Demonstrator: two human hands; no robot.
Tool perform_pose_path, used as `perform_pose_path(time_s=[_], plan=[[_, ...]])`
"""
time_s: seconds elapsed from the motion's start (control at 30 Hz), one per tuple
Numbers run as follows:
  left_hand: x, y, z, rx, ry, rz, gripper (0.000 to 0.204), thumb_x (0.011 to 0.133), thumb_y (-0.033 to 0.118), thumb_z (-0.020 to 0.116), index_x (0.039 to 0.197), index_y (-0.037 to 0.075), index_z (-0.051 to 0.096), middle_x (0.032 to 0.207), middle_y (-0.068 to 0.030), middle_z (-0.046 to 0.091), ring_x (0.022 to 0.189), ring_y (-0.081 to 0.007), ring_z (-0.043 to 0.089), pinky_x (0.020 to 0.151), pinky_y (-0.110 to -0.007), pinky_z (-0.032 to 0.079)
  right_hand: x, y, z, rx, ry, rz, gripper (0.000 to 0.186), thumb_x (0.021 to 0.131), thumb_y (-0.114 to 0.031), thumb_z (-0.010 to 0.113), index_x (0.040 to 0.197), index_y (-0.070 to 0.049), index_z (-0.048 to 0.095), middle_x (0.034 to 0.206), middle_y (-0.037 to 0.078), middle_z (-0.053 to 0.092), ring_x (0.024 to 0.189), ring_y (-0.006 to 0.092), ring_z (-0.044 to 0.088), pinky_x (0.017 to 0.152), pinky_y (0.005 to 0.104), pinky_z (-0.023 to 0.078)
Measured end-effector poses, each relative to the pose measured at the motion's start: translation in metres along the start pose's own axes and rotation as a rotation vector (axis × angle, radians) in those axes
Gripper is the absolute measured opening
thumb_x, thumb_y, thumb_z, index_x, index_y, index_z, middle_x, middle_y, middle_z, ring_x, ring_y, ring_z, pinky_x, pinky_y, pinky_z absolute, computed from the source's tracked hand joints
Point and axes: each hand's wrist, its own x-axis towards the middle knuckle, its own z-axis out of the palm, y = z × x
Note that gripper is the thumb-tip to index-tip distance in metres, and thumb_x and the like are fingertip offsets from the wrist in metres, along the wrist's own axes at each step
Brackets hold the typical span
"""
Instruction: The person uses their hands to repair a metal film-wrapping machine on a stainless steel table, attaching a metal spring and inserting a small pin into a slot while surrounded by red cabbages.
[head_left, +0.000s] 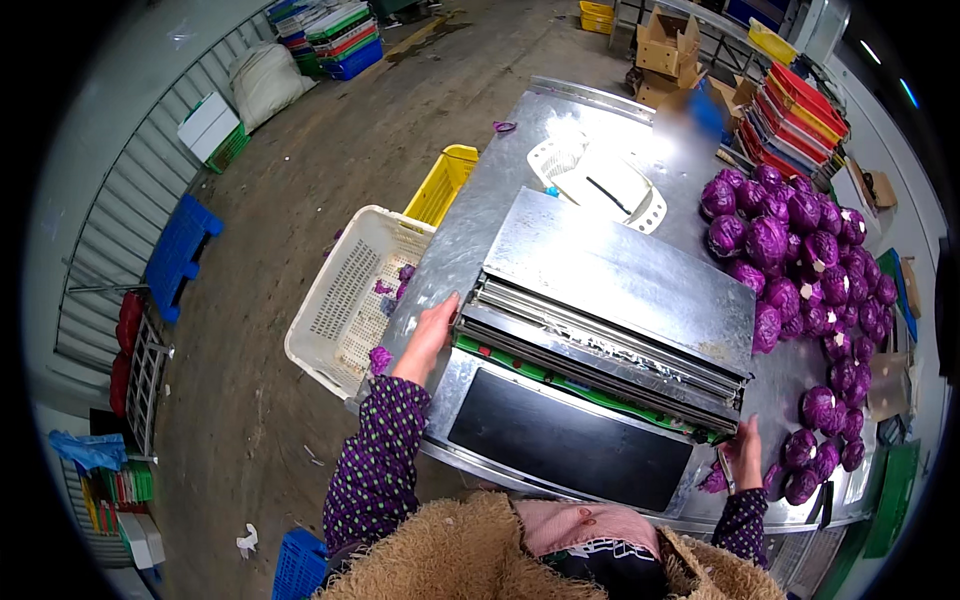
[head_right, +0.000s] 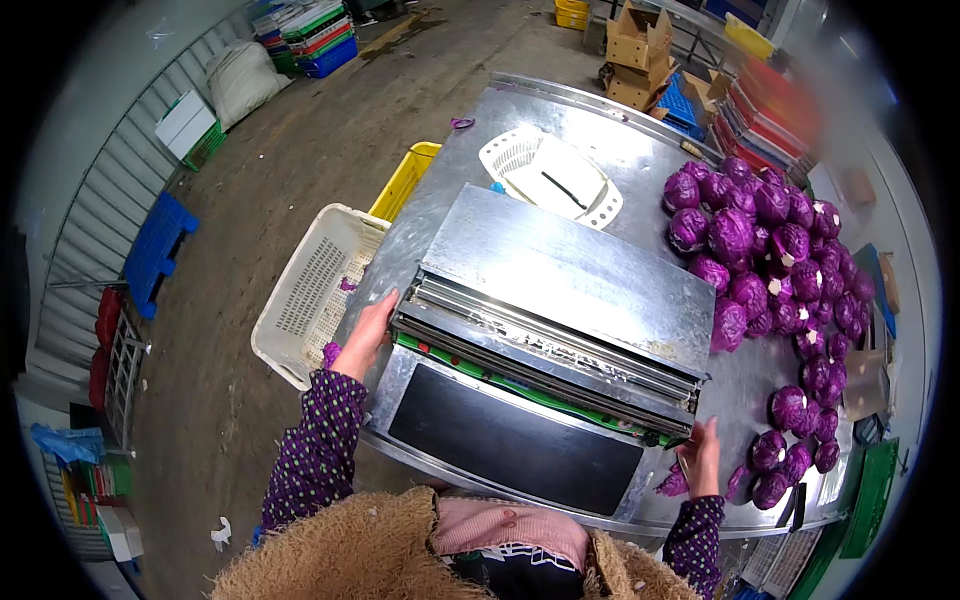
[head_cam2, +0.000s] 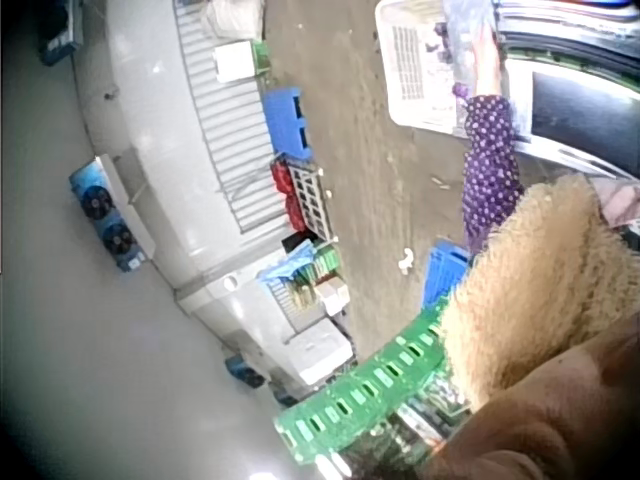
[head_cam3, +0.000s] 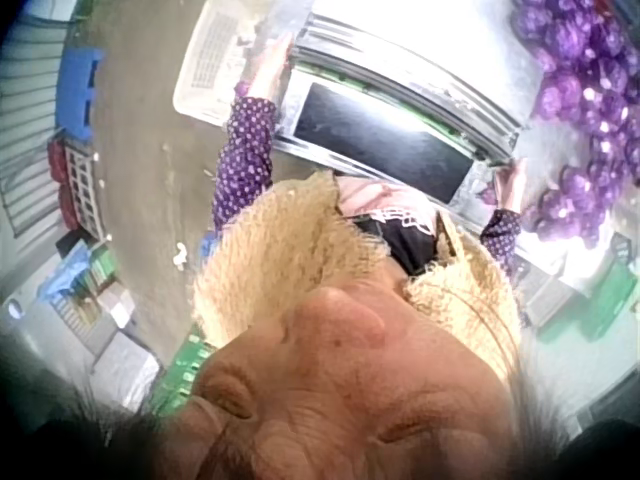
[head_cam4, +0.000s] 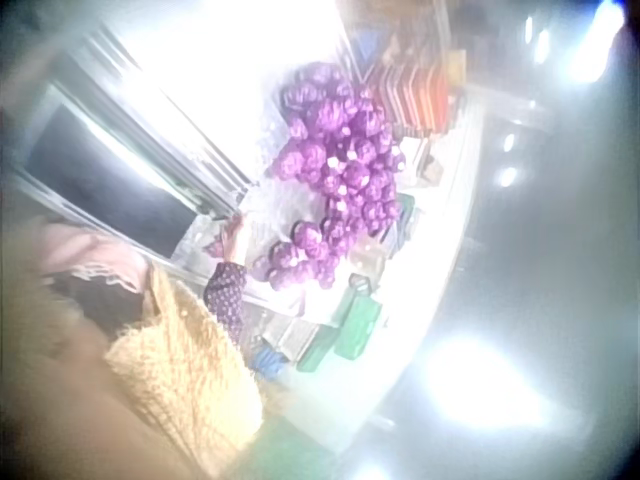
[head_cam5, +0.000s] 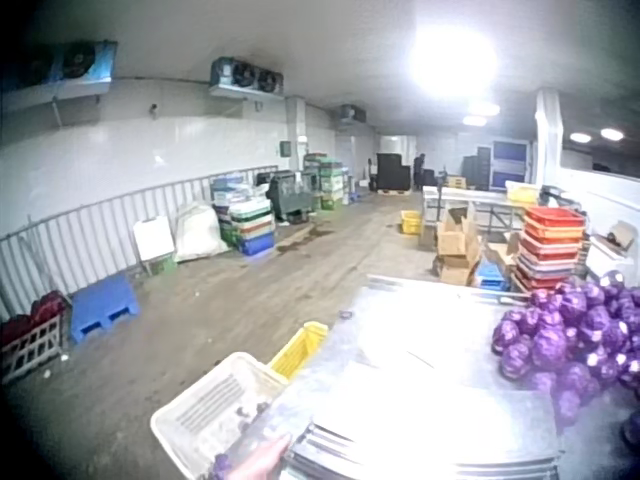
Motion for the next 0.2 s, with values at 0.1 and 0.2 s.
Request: perform_pose_path(time_s=[0.1, 0.2], plan=[[0.032, -0.006, 0.035, -0.106, -0.109, -0.093, 0.059, 0.091, 0.048, 0.052, 0.119, -0.004, 0.059, 0.117, -0.0135, 0.062, 0.107, -0.0221, 0.055, 0.093, -0.035, 0.041, -0.003, 0.002, 0.011, 0.248, -0.088, 0.068, 0.057, 0.094, -0.06, 0.038, 0.116, -0.012, 0.06, 0.105, 0.003, 0.067, 0.088, 0.016, 0.062, 0.068, 0.0294, 0.048], [0.064, -0.051, -0.002, -0.056, -0.289, 0.151, 0.05, 0.094, 0.039, 0.05, 0.125, 0.0, 0.056, 0.12, -0.0126, 0.061, 0.108, -0.0203, 0.057, 0.093, -0.032, 0.042, 0.054, 0.03, 0.009, 0.198, -0.238, -0.102, 0.05, 0.098, -0.045, 0.042, 0.126, -0.005, 0.054, 0.12, 0.008, 0.062, 0.106, 0.0211, 0.059, 0.091, 0.0347, 0.047]])
